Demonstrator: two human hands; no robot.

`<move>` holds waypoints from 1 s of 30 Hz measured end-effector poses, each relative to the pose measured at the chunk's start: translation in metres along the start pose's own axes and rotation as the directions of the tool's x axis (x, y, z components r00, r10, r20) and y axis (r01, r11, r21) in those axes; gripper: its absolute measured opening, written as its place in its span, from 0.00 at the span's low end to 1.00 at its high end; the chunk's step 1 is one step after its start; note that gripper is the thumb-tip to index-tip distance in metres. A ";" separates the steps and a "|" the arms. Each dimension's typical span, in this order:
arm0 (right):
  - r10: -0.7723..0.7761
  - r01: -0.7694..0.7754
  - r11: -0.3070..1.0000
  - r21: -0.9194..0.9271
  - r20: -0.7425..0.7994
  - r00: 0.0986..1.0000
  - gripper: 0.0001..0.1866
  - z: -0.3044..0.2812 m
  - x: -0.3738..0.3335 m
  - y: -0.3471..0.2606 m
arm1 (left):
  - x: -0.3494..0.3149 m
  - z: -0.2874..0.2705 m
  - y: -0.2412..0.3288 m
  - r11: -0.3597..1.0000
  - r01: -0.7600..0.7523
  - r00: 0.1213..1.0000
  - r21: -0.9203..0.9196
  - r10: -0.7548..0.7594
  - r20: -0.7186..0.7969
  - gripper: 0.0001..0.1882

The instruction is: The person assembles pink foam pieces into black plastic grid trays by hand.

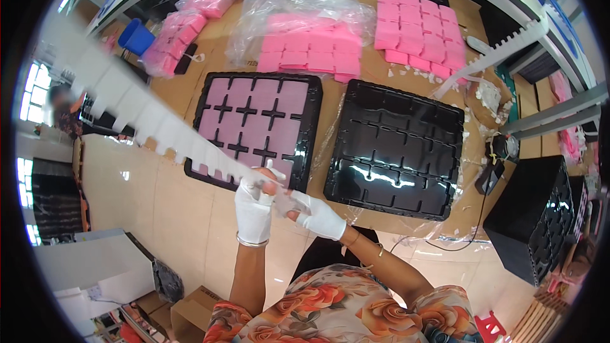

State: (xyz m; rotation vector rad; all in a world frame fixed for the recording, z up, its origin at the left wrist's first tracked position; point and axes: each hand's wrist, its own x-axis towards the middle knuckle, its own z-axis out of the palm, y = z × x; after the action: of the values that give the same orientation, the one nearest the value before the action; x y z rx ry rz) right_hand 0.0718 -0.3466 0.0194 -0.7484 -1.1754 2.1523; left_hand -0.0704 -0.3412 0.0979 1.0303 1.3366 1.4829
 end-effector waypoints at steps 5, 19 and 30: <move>0.037 -0.033 0.999 0.020 -0.191 0.981 0.18 -0.027 -0.031 -0.029 | -0.006 0.019 -0.011 0.973 0.107 0.971 0.204 -0.146 0.188 0.13; -0.315 0.100 0.929 -0.357 -0.615 0.723 0.07 -0.076 -0.053 -0.052 | 0.007 0.094 -0.031 0.882 0.285 0.919 0.374 -0.362 0.153 0.11; -0.720 0.071 0.471 -0.879 -0.336 0.608 0.06 -0.164 0.007 -0.108 | 0.005 0.089 -0.067 0.851 0.028 0.999 0.524 -0.034 0.002 0.09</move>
State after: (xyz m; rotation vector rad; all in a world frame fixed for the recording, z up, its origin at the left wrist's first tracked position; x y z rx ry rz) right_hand 0.2047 -0.2030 0.0363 -1.2914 -1.6473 0.6275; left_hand 0.0179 -0.3086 0.0382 1.3439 1.7964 1.0979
